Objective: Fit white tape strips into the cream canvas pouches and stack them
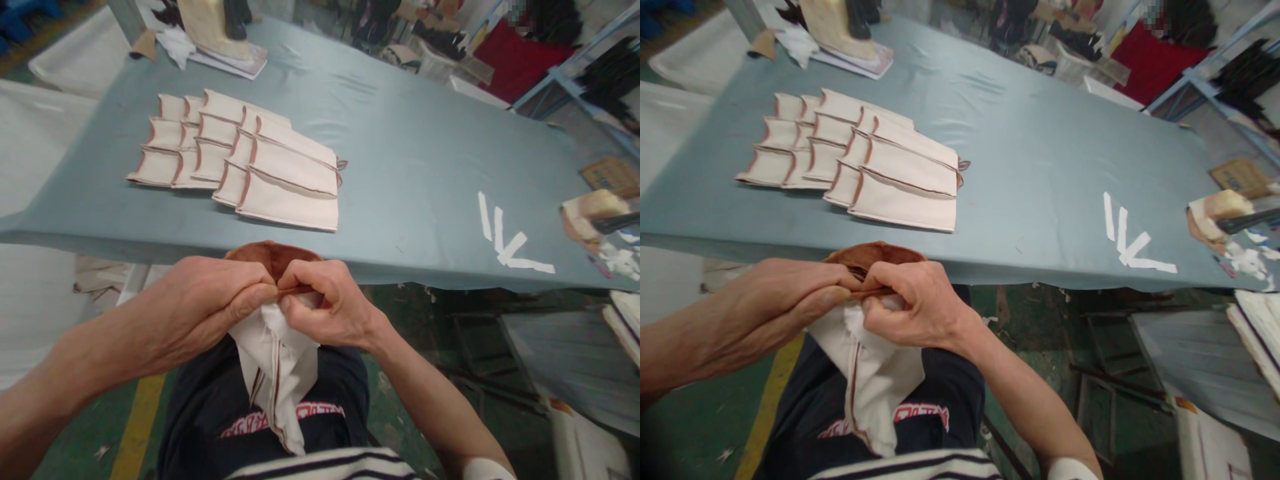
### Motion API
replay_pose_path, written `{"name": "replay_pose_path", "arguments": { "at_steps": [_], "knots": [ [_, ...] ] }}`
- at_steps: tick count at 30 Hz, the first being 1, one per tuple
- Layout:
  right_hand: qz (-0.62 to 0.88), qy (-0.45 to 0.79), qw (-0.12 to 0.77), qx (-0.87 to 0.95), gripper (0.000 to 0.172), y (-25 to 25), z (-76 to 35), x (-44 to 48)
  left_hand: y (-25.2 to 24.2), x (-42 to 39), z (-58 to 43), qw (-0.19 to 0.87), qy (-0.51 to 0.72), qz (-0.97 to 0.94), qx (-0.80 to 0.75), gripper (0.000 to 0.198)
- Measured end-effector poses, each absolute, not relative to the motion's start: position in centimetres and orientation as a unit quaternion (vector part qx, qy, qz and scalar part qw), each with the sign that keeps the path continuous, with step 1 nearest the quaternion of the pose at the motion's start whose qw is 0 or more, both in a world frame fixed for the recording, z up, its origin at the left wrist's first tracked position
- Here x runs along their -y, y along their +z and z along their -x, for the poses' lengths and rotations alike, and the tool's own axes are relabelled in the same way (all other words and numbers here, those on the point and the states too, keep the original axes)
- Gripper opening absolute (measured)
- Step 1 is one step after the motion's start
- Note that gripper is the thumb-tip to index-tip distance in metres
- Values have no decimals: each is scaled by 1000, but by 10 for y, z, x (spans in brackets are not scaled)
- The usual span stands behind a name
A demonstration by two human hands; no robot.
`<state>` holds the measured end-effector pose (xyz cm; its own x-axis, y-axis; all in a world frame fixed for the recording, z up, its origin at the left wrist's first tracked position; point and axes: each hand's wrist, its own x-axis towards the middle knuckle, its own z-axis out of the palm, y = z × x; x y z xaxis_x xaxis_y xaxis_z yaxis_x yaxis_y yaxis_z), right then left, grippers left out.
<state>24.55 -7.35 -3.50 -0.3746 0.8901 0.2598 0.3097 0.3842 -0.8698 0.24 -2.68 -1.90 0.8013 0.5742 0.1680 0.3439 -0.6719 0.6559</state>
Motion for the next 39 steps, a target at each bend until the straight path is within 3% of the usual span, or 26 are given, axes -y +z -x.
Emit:
{"name": "replay_pose_path", "arguments": {
  "at_steps": [6,9,13,17,23,26,35,39],
  "knots": [
    [418,402,380,721,7,-28,-248,73,-19,32,-15,280,221,-908,-218,44],
    [405,493,369,676,11,-23,-251,72,-19,34,-16,308,218,-899,-221,43],
    [370,617,373,585,37,-23,-248,68,-20,33,-17,419,233,-846,-232,47],
    [355,655,399,535,56,-34,-240,65,-34,31,-16,487,256,-789,-274,55],
    [355,465,405,703,26,-36,-246,65,-45,35,-18,599,236,-697,-316,64],
    [377,425,385,727,24,-29,-250,68,-44,34,-18,619,225,-682,-317,64],
    [383,473,350,712,33,-18,-250,78,-23,37,-5,472,203,-818,-257,37],
    [343,467,350,736,31,-21,-248,75,-14,38,-4,404,187,-859,-253,34]
  ]
}}
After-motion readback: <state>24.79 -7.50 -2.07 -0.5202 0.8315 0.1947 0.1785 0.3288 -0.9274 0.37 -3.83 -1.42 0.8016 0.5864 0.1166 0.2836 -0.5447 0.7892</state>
